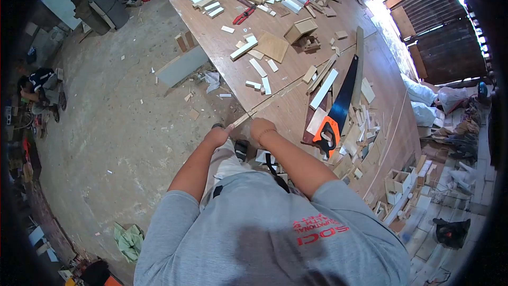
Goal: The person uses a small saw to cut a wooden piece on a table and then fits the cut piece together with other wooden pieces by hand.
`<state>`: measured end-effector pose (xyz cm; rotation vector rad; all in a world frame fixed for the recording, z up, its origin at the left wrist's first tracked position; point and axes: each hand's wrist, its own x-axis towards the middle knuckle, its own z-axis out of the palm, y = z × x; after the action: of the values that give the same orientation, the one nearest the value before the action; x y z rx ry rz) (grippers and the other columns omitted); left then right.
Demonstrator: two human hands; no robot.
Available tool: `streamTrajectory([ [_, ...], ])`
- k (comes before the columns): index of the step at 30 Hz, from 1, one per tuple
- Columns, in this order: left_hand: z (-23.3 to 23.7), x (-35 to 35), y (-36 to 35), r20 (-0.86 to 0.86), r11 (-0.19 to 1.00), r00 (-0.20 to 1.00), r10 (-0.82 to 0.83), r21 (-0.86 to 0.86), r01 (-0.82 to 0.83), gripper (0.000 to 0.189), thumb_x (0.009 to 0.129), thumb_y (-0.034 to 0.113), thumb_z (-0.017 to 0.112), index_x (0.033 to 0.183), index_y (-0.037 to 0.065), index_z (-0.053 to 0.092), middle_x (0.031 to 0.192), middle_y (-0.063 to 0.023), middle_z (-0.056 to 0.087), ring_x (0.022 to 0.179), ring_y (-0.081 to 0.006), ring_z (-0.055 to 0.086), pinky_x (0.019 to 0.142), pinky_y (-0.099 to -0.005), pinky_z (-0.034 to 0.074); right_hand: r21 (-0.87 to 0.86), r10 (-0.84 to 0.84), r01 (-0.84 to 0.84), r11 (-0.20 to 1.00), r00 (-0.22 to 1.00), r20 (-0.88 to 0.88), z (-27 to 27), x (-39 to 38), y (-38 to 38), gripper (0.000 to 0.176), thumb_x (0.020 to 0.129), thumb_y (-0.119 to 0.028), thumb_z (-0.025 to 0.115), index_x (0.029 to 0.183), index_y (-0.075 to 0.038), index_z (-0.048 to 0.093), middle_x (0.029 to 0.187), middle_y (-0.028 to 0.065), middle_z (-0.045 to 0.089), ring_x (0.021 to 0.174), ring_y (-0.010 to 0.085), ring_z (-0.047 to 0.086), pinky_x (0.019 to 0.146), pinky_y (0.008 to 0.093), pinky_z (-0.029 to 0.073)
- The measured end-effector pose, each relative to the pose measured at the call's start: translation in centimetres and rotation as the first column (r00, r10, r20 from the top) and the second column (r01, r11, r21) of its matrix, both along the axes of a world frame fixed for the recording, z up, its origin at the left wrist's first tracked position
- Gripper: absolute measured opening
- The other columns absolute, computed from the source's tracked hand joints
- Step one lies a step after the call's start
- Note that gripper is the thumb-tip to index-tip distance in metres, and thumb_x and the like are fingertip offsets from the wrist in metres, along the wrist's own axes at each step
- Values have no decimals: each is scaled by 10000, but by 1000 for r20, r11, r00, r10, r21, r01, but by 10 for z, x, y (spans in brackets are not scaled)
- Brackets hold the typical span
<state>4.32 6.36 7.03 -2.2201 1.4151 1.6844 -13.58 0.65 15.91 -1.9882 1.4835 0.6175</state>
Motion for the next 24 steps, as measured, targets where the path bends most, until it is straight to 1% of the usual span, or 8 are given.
streamTrajectory([
  [2,-41,3,3,35,994,999,11,-113,-7,855,838,695,352,1074,-86,607,1150,-306,558,1130,-388,533,967,-412,393,54,-70,73,996,996,-62,-13,16,-16,221,805,-125,538,945,-3,659,971,215,656,913,338,650,782,424,518],
  [6,-12,2,1,64,998,997,-34,-58,38,858,835,711,328,1054,-63,627,1136,-290,572,1106,-383,546,947,-422,407,4,28,-28,1000,999,22,-3,-5,5,239,823,-137,518,962,11,645,976,224,652,919,351,644,778,429,517],
  [8,2,4,4,39,999,998,-44,-24,45,860,835,711,325,1051,-64,628,1137,-286,573,1107,-385,544,945,-420,408,-57,-96,99,994,995,40,4,-26,40,264,838,-158,499,982,23,627,982,244,643,928,369,636,777,433,514],
  [12,-7,2,3,19,993,998,-59,-97,60,780,834,687,364,1012,-16,653,1065,-279,609,1044,-397,577,899,-417,435,-58,-107,107,993,994,3,36,-44,55,260,855,-154,457,973,-7,635,995,237,646,920,353,646,785,433,514],
  [14,-12,1,3,26,995,999,-26,-93,28,791,833,686,368,1015,-31,648,1071,-289,603,1051,-401,572,904,-419,432,-53,-69,70,996,997,29,27,-35,39,275,838,-167,492,989,22,621,974,263,634,925,380,633,776,445,511],
  [17,-7,-1,2,27,998,1000,-7,-66,9,839,829,707,347,1047,-52,630,1114,-294,581,1091,-397,551,931,-412,415,20,44,-44,999,999,-3,-36,-6,-7,273,835,-167,492,980,24,625,969,265,635,924,379,633,780,450,509],
  [19,-9,-3,7,15,999,1000,-8,-35,8,877,826,729,322,1076,-58,616,1151,-291,564,1124,-390,533,953,-405,402,-10,25,-24,1000,1000,19,-34,-3,-5,268,835,-164,488,973,19,627,962,261,638,925,379,633,784,450,509],
  [24,4,4,-1,2,1000,1000,-31,-8,31,872,816,733,344,1093,-49,611,1169,-293,554,1139,-392,521,962,-409,395,-61,-74,77,995,996,56,17,-68,74,246,866,-176,445,941,-10,609,916,265,635,886,408,622,764,498,488],
])
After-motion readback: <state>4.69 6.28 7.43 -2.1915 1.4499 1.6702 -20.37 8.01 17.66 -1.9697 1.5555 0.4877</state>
